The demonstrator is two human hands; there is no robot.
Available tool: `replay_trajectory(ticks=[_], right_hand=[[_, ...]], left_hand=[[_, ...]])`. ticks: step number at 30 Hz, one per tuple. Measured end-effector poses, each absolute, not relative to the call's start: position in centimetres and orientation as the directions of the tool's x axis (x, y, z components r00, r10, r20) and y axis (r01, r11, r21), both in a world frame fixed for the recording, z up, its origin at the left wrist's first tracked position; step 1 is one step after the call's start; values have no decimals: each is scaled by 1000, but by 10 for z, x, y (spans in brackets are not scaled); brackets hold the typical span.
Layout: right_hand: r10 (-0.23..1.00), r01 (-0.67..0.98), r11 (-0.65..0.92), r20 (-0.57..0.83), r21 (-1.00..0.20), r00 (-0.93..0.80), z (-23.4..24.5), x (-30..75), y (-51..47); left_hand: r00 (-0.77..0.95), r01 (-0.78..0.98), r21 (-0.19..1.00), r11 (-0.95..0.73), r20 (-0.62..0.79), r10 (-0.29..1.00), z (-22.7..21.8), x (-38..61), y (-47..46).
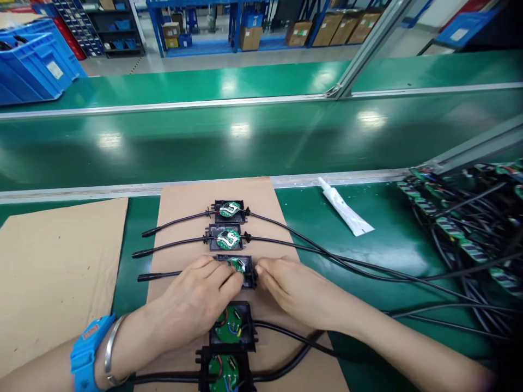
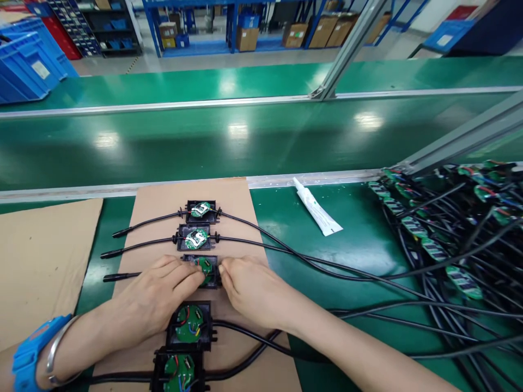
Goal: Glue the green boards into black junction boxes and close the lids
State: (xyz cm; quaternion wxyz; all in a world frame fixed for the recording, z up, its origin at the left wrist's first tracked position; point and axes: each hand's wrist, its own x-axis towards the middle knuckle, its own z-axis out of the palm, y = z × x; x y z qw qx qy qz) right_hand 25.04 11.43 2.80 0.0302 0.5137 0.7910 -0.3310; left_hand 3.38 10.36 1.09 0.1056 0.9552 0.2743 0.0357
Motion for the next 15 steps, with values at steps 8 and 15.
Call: replay_trajectory(ticks=[8,15], right_hand=[[826,863,458,-257,-212,-501,7,244,96],[916,868,291,-146,-403,-374,-2,240,91]], left_hand=[[860,500,172,-849,17,510,6,34,103],[832,537,197,-820,35,553,7,34,100]])
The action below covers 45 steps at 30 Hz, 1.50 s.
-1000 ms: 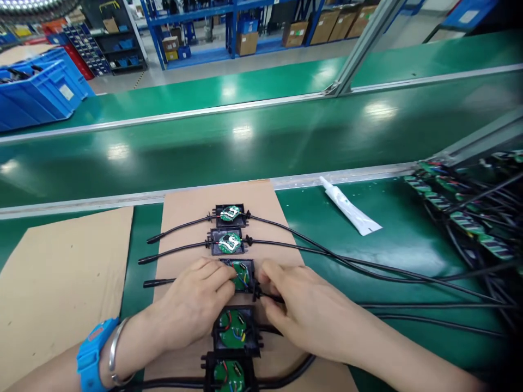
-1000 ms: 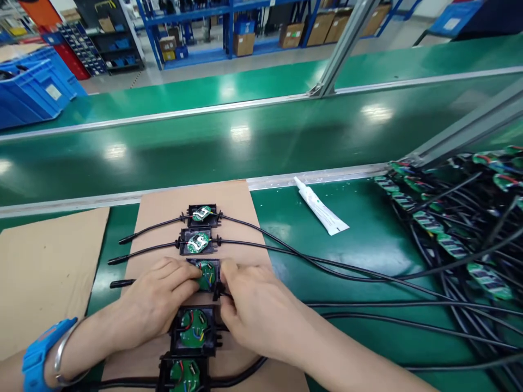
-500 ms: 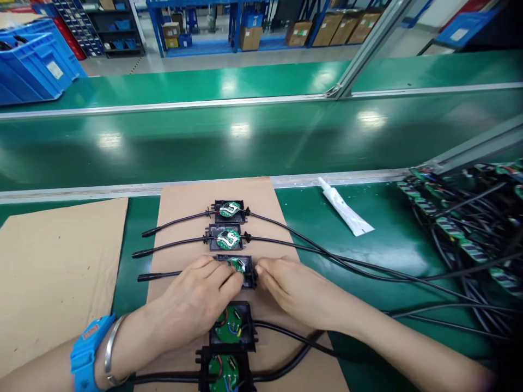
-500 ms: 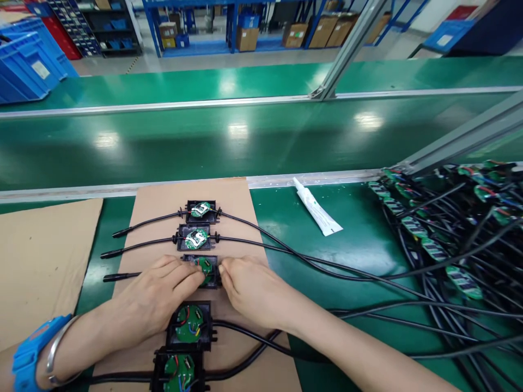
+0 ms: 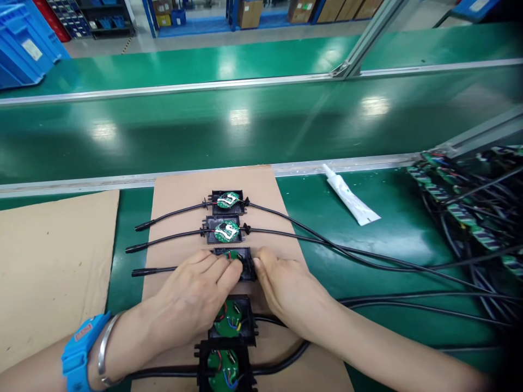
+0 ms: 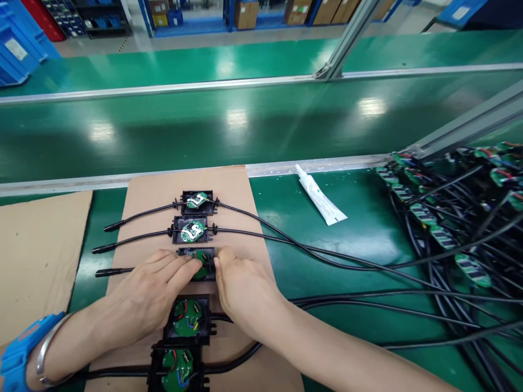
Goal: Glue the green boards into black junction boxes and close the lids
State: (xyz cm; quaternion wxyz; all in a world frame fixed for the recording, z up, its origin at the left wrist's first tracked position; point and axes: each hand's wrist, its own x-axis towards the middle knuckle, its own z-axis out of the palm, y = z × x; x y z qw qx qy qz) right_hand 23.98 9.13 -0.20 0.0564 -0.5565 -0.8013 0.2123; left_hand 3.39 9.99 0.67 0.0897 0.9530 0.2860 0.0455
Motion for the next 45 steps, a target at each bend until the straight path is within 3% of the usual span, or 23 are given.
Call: replay_trajectory(ticks=[9,16,20,23,27,29,32,37,42,45], right_hand=[[918,909,331,-138,-255,-373,-9,242,83],[876,918,396,-302,7,-376,0,234,86],[905,912,387,-244,137,-348,5,232,86],[899,901,432,-100,43,-426,3,239,87],[892,836,448,104,-316,-439,-6,253,92],[882,745,456,132,-487,-453,-10,257,95],[858,640,470,142,-608,-494,-13,257,100],[824,584,524,194,-620,-532,-17,253,104],[816,646,533,129,-547,-563,-13,262,106],[809,680,564,150,-469,-568,-2,263,103]], left_hand=[[835,534,237,-811,5,551,7,35,100],[842,533,223,-816,-48,537,9,38,100],[841,534,202,-821,-37,539,10,42,101],[825,554,212,-805,-5,565,9,42,100],[814,570,200,-797,-1,581,8,41,98],[829,555,145,-819,-12,559,9,42,97],[843,537,46,-842,-56,534,15,48,95],[835,548,38,-836,-91,543,25,60,97],[829,549,221,-806,-24,558,31,48,106],[720,611,363,-703,114,684,32,22,112]])
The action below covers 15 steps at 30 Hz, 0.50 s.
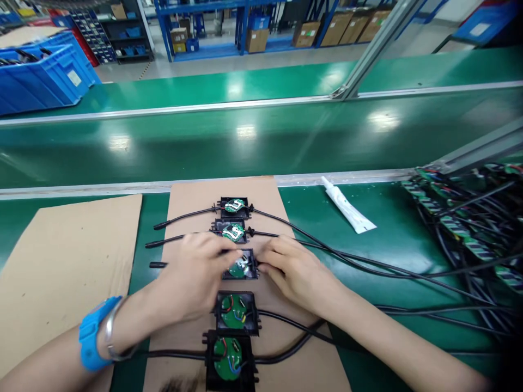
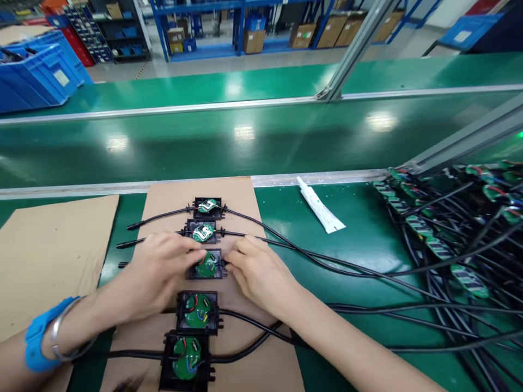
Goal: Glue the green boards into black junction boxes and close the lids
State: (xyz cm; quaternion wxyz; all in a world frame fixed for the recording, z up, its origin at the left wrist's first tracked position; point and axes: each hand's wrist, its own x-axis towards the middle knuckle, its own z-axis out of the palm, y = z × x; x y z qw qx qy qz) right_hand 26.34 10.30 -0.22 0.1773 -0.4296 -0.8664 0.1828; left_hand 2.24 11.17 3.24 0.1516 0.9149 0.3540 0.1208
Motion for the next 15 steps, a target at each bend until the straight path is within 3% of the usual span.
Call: replay_trajectory(ticks=[3,9,15], right_hand=[[796,708,605,245,-365,-554,9,245,92],[743,737,666,181,-116,-644,12,188,80],[562,555,824,45,-118,-826,12,177,92]], left_hand=[[562,697,475,-536,101,821,26,1,115],[558,685,546,-482,31,829,3,1,121],[592,658,526,-538,80,802,3,6,121]])
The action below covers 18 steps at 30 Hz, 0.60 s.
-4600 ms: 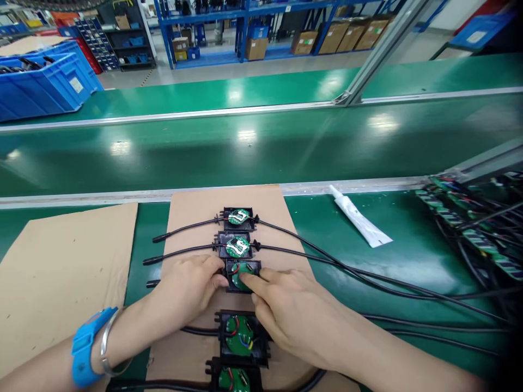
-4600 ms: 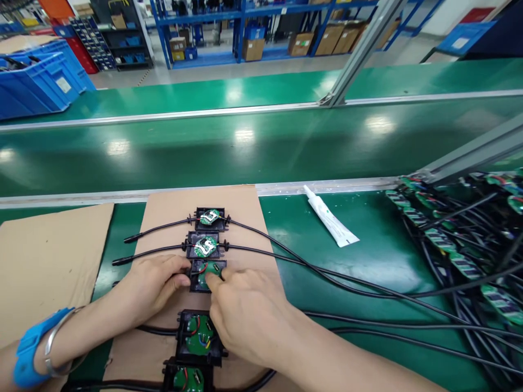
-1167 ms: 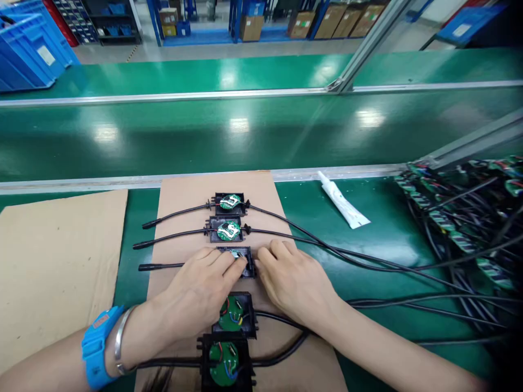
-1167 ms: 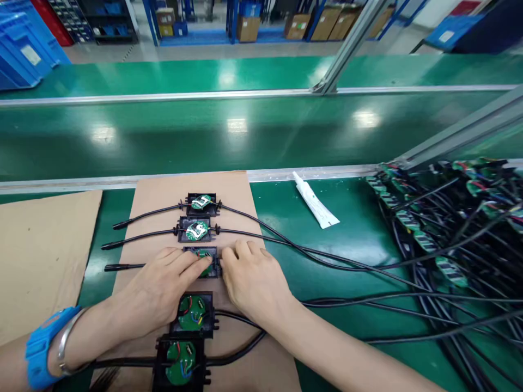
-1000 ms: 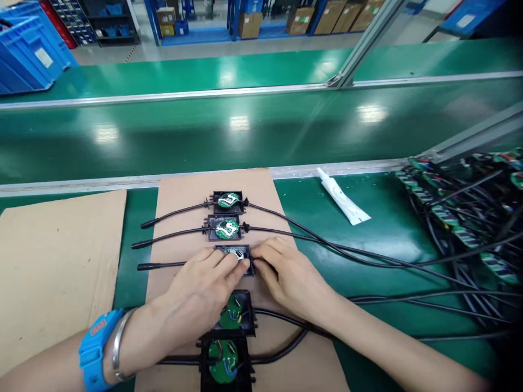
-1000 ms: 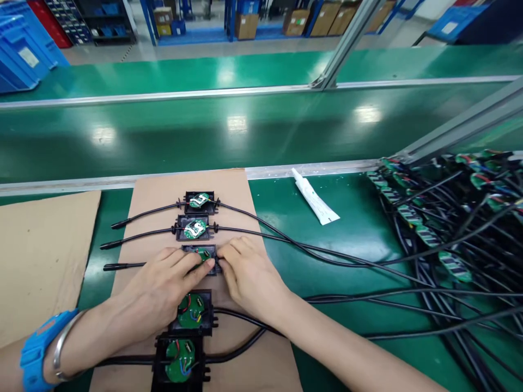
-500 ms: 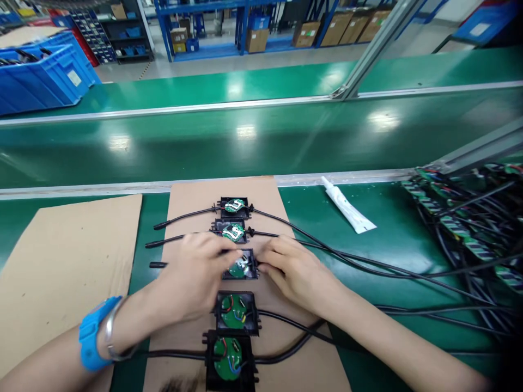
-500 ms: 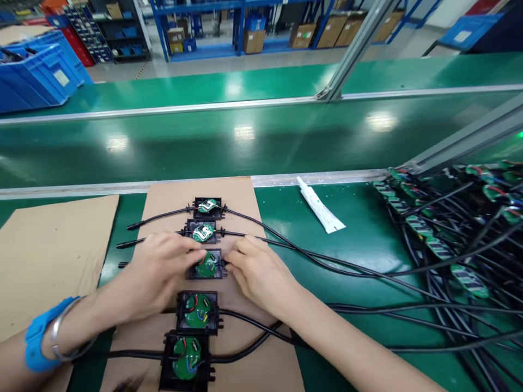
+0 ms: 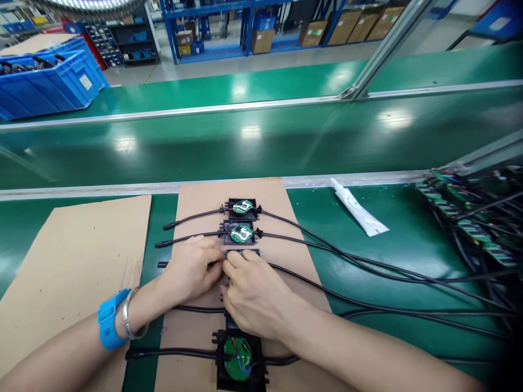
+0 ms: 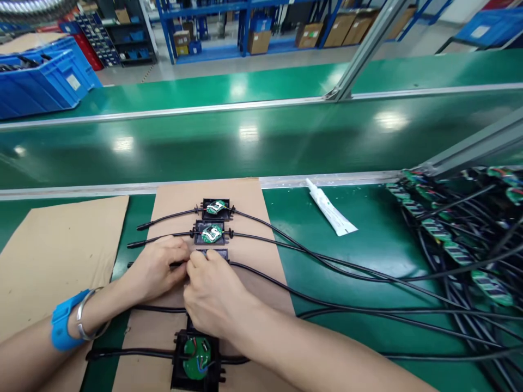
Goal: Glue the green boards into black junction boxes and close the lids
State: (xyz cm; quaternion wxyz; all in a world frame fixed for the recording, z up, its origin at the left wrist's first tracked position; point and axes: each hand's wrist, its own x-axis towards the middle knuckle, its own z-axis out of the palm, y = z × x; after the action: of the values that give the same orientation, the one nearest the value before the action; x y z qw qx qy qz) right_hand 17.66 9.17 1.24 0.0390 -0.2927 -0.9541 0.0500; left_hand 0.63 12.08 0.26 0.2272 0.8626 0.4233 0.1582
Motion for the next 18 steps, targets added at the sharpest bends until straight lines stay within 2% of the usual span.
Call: replay_trajectory(ticks=[3,6,9,12,14,18], right_hand=[[597,581,801,119,-145,-794,15,186,88],[713,653,698,196,-295,-674,18,210,95],[817,735,576,248,-358,-520,12,239,123],[866,768,499,205,-403,-455,-1,256,148],[879,728,464,163,-505,-448,-4,261,149],[896,636,371,81,-677,-437,17,260,129]], left_hand=[[625,645,509,-569,77,777,5,3,115],[675,614,510,-602,57,736,6,-2,116],[592,690,431,-581,126,796,5,-4,133],[507,782,362,-508,107,856,3,-3,152],[506,780,389,-489,67,860,4,-3,158],[499,713,544,-443,50,865,12,-5,153]])
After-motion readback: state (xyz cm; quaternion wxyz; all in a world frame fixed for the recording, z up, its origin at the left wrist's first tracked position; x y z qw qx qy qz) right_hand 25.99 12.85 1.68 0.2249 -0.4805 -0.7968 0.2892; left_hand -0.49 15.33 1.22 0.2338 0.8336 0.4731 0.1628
